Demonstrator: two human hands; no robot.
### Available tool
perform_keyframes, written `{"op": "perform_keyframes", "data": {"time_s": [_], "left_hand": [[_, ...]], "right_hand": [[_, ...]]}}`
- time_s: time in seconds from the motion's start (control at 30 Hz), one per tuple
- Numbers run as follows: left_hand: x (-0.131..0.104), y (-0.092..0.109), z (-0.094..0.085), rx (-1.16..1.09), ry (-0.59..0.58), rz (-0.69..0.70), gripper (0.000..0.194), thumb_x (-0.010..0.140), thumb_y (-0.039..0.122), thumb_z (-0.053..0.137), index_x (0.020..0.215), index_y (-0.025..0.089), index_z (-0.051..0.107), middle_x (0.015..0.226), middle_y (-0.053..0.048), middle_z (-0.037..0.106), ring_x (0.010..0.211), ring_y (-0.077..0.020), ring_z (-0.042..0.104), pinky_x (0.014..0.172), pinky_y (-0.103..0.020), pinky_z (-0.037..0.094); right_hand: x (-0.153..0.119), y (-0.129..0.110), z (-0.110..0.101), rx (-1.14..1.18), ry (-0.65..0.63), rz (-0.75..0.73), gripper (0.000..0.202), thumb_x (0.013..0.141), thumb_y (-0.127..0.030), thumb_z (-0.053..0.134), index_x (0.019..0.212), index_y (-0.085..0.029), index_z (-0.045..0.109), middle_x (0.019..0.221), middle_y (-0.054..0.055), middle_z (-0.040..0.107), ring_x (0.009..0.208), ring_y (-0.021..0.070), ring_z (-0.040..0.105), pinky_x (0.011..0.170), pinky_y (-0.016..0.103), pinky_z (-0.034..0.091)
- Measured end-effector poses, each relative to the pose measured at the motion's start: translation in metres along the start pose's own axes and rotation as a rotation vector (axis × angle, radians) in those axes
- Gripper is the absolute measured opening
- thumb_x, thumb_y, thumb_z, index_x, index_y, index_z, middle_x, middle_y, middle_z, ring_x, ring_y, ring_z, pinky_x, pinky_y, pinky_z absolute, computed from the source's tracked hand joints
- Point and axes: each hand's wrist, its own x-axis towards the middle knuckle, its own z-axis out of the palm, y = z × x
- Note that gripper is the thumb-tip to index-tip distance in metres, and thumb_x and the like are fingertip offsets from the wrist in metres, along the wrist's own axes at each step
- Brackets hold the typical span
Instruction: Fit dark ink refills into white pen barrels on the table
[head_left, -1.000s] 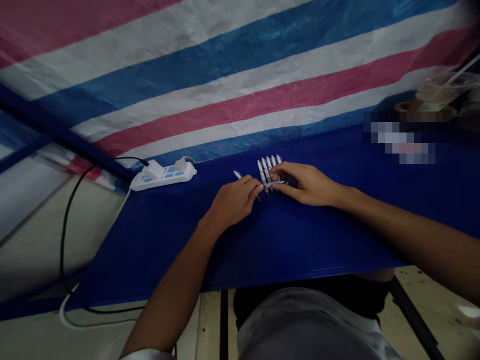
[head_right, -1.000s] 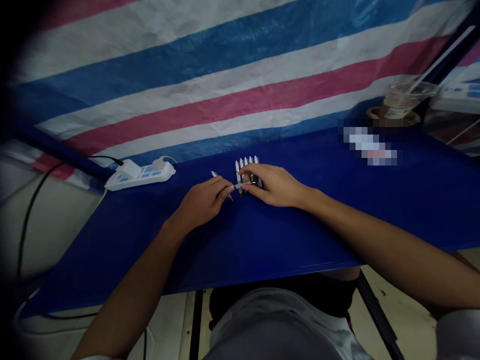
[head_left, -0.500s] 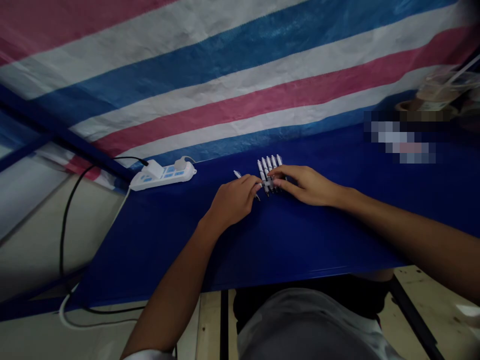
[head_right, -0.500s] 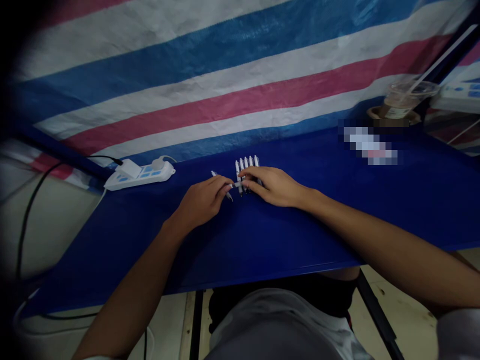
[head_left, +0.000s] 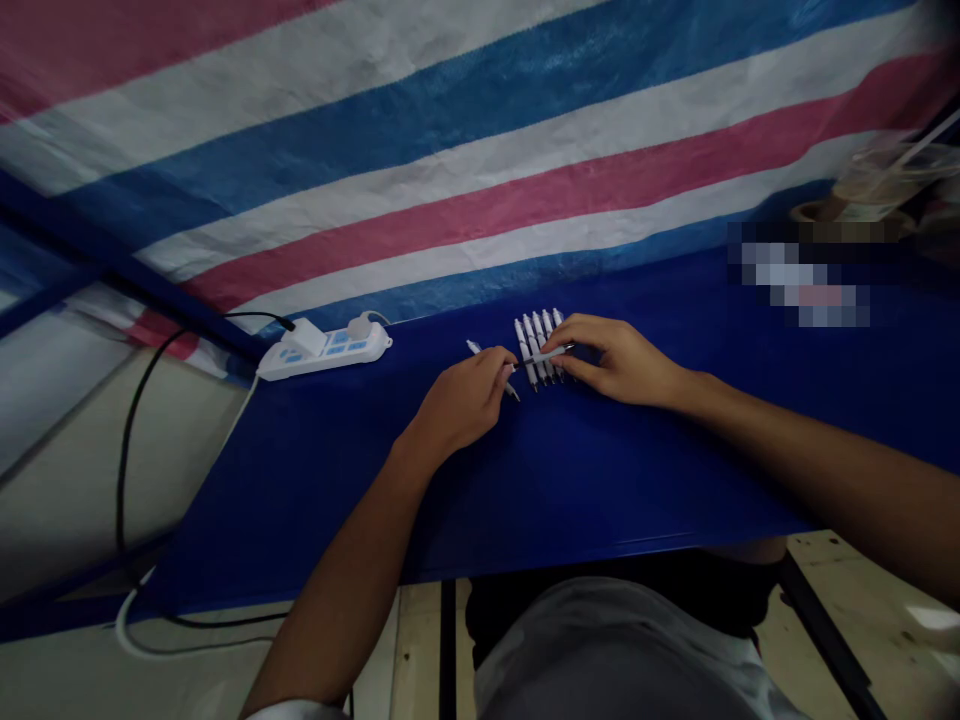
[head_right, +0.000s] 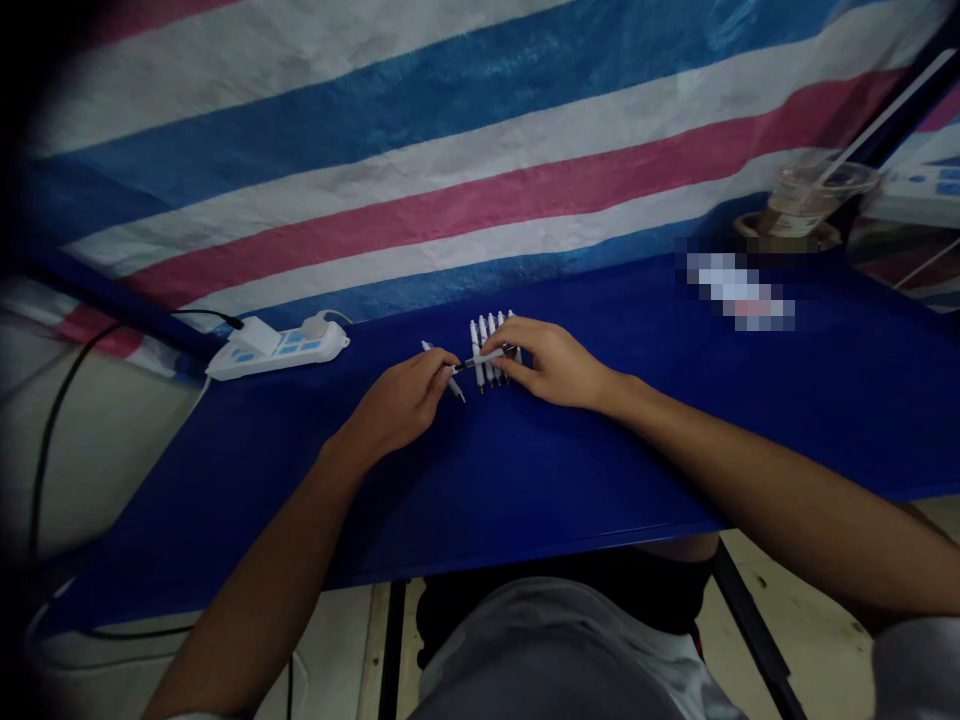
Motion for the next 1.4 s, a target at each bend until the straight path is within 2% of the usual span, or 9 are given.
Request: {"op": "perform_keyframes", "data": {"time_s": [0.17,0.37,0.5,0.8,1.1,1.27,1.4], "left_hand": [[0.001,-0.001,-0.001,0.024,0.007,-0.021,0.027,0.106,0.034,0.041,0.115,0.022,0.063,0.107,-0.006,0.075,0.092,-0.0238,0.071,0.078,-0.034,0.051],[0.001,-0.007,-0.003,0.031,0.031,-0.035,0.028,0.106,0.03,0.037,0.114,0.022,0.063,0.1,-0.005,0.075,0.092,-0.0242,0.07,0.078,-0.035,0.05],[0.001,-0.009,-0.004,-0.01,0.042,-0.065,0.027,0.106,0.029,0.038,0.113,0.022,0.063,0.101,-0.005,0.074,0.091,-0.0234,0.07,0.078,-0.034,0.049],[0.001,-0.011,-0.007,-0.036,0.059,-0.058,0.028,0.106,0.032,0.036,0.108,0.022,0.062,0.088,-0.003,0.07,0.079,-0.0207,0.065,0.073,-0.032,0.046],[0.001,-0.012,-0.008,-0.088,0.077,-0.072,0.024,0.106,0.03,0.037,0.104,0.022,0.06,0.09,-0.003,0.074,0.078,-0.0195,0.067,0.076,-0.033,0.049],[0.001,-0.013,-0.008,-0.103,0.088,-0.074,0.024,0.106,0.031,0.037,0.105,0.022,0.059,0.094,-0.003,0.074,0.081,-0.0194,0.067,0.078,-0.032,0.05],[0.001,-0.014,-0.008,-0.108,0.097,-0.073,0.024,0.106,0.031,0.036,0.103,0.022,0.058,0.09,-0.003,0.072,0.08,-0.0189,0.067,0.079,-0.032,0.05]], "right_hand": [[0.001,-0.002,-0.003,0.044,0.059,0.066,0.012,0.093,-0.027,0.062,0.099,-0.021,0.072,0.094,0.005,0.075,0.083,0.0208,0.068,0.075,0.034,0.052],[0.001,0.0,-0.008,0.072,0.111,0.163,0.02,0.093,-0.033,0.062,0.1,-0.019,0.074,0.093,0.006,0.076,0.073,0.0183,0.063,0.062,0.031,0.045],[0.002,0.004,-0.013,0.089,0.14,0.174,0.022,0.093,-0.032,0.06,0.1,-0.02,0.077,0.092,0.006,0.075,0.073,0.0181,0.061,0.064,0.032,0.043],[0.002,0.007,-0.017,0.156,0.18,0.242,0.023,0.092,-0.039,0.065,0.096,-0.02,0.079,0.09,0.005,0.076,0.074,0.0187,0.063,0.068,0.033,0.046],[0.002,0.006,-0.018,0.13,0.246,0.266,0.025,0.09,-0.04,0.064,0.092,-0.02,0.079,0.081,0.004,0.074,0.065,0.0169,0.056,0.062,0.032,0.043],[0.003,0.004,-0.02,0.17,0.277,0.266,0.023,0.089,-0.04,0.065,0.089,-0.019,0.075,0.077,0.004,0.071,0.065,0.017,0.056,0.062,0.033,0.043],[0.004,0.011,-0.019,0.273,0.309,0.262,0.024,0.091,-0.044,0.067,0.093,-0.02,0.067,0.079,0.002,0.067,0.066,0.0147,0.056,0.065,0.032,0.046]]}}
